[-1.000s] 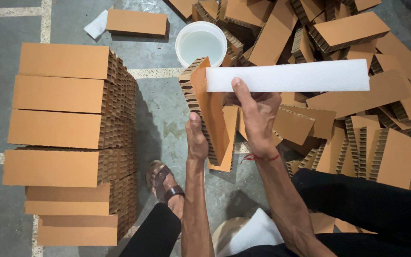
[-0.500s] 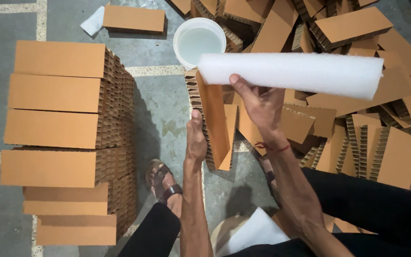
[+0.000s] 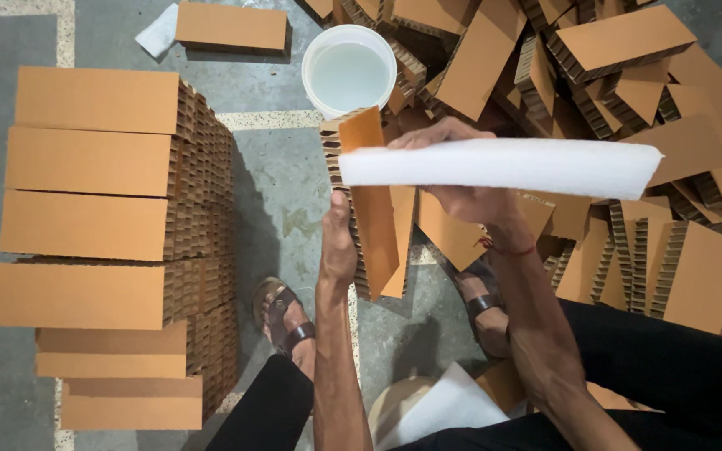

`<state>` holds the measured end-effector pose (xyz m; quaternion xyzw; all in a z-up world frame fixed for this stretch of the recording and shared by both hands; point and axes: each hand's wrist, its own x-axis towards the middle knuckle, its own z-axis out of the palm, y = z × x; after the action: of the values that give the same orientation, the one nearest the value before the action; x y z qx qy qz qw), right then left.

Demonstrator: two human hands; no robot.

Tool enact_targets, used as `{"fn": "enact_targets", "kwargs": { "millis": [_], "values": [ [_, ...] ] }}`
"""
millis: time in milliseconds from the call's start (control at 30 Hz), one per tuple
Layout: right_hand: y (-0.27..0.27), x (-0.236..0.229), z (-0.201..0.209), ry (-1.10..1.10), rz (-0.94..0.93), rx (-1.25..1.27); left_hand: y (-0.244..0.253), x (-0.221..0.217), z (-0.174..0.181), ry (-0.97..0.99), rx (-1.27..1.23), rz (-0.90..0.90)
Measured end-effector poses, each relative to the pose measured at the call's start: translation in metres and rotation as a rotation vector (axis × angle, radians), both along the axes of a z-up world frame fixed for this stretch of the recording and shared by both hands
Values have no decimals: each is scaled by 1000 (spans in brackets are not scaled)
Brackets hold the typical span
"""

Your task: The person repeatedly picks up corrugated cardboard pieces, applies a white liquid from a bucket using a foam roller, and stacks the treated pieces. The person handles the cardboard one at a time, rolling the liquid onto the surface before placing each piece onto a growing stack.

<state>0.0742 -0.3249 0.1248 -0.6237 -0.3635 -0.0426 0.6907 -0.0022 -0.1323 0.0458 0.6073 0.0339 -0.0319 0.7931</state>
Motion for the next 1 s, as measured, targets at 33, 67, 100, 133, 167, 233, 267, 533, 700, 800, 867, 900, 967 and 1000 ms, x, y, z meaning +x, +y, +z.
{"fn": "enact_targets", "kwargs": {
  "millis": [33, 67, 100, 133, 167, 233, 267, 533, 700, 800, 867, 900, 967, 1000],
  "values": [
    [0, -1, -2, -29, 23, -2, 1, 0, 2, -50, 42, 33],
    [0, -2, -3, -58, 46, -5, 1, 0, 3, -101, 84, 65],
    [-1, -4, -4, -27, 42, -31, 2, 0, 5, -78, 55, 58],
    [-1, -8, -4, 4, 38, -58, 4, 1, 6, -56, 25, 52],
    [-1, -13, -3, 34, 37, -84, 7, 1, 7, -35, -4, 47],
    [-3, -24, 1, 156, 45, -176, 11, 0, 9, 33, -131, 55],
    [-3, -29, 4, 218, 49, -222, 13, -1, 10, 68, -194, 59],
    [6, -61, 30, 453, 234, -141, 35, 0, 34, 105, -278, 238],
    [13, -66, 33, 420, 338, -78, 45, -1, 51, 106, -265, 366],
    [10, -61, 39, 403, 390, -62, 49, 3, 56, 138, -332, 364],
    [2, -54, 44, 407, 364, -262, 47, 2, 56, 183, -288, 396],
    [2, -47, 44, 337, 315, -244, 46, 2, 55, 172, -313, 362],
    [7, -30, 41, 197, 214, -204, 41, 4, 52, 151, -361, 291],
    [11, -22, 37, 128, 163, -182, 37, 4, 51, 147, -398, 277]
  ]
}}
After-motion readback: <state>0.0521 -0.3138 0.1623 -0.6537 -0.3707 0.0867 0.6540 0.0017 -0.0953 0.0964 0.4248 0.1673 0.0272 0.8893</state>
